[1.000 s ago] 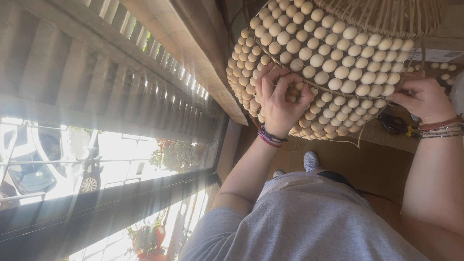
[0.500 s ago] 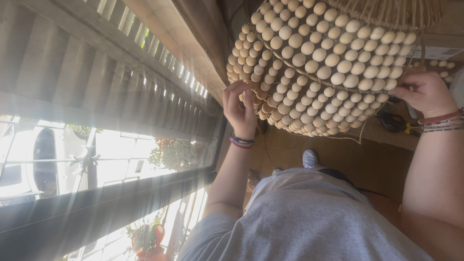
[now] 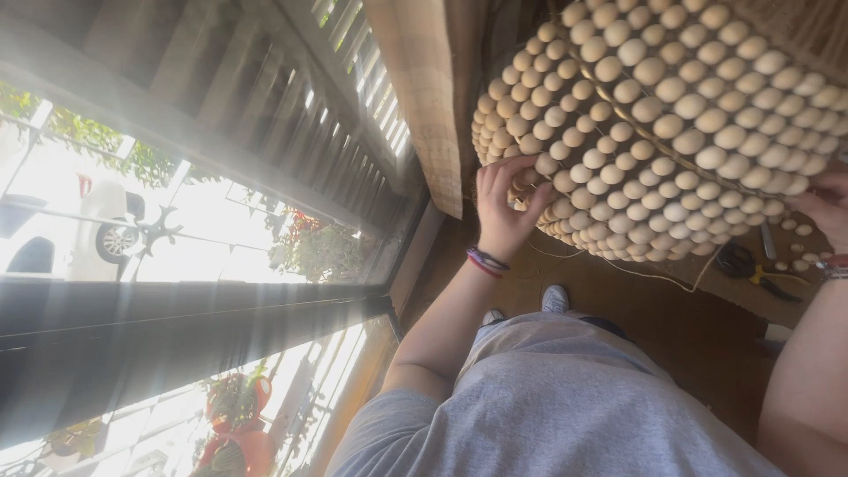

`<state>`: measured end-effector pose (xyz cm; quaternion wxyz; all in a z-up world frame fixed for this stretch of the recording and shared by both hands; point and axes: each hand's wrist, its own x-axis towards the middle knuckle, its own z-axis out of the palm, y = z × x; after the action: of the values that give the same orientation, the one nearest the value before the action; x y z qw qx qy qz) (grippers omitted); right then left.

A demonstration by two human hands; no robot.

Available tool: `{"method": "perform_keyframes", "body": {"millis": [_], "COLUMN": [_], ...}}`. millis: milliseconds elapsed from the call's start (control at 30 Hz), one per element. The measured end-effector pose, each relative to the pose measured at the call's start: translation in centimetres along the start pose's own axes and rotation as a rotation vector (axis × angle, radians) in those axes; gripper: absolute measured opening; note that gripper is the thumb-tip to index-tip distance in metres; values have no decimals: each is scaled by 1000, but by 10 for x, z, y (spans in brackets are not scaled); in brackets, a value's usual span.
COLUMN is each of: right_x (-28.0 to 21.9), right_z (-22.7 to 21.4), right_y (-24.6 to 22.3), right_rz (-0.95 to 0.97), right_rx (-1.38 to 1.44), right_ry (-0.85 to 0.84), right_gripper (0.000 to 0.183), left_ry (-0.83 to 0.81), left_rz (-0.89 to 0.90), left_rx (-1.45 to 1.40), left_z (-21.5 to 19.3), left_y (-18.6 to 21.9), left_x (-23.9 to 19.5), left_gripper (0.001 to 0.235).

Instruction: The person assembles a beaded lampshade by hand, threading a thin wire through rows of wooden beads and securing them to a rattan frame. The person adjusts the beads and wire to ensure even spacing and alignment while working near a window.

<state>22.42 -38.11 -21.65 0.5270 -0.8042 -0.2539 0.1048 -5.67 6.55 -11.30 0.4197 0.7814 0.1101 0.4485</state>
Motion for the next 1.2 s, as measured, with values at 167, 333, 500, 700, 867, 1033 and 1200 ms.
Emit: {"method": "perform_keyframes", "body": {"millis": [167, 333, 500, 700, 867, 1033, 1200], "right_x": [10, -1, -6, -5, -15, -18, -15], "right_z": [3, 8, 12, 16, 14, 22, 11], "right_y": [-44, -58, -63, -70, -68, -99, -48], "right_rz": [-220, -114, -103, -175, 16, -97, -144], "right_rx": [-70, -50, -64, 7, 53, -41, -168], "right_ry": [-164, -87, -134, -159, -80, -41, 13], "right_gripper": [33, 32, 35, 35, 32, 32, 29], "left_ry": [63, 66, 248, 172, 214, 226, 172], "left_rz": [-46, 133, 127, 12, 34, 70, 199], "left_rx": [48, 36, 109, 226, 246, 252, 269], "left_z": [11, 0, 29, 20, 25, 21, 21], "left_y": [3, 20, -2, 19, 17, 20, 30], "left_x": [1, -7, -15, -10, -10, -12, -35], "left_gripper": [30, 21, 23, 18, 21, 21, 20]}}
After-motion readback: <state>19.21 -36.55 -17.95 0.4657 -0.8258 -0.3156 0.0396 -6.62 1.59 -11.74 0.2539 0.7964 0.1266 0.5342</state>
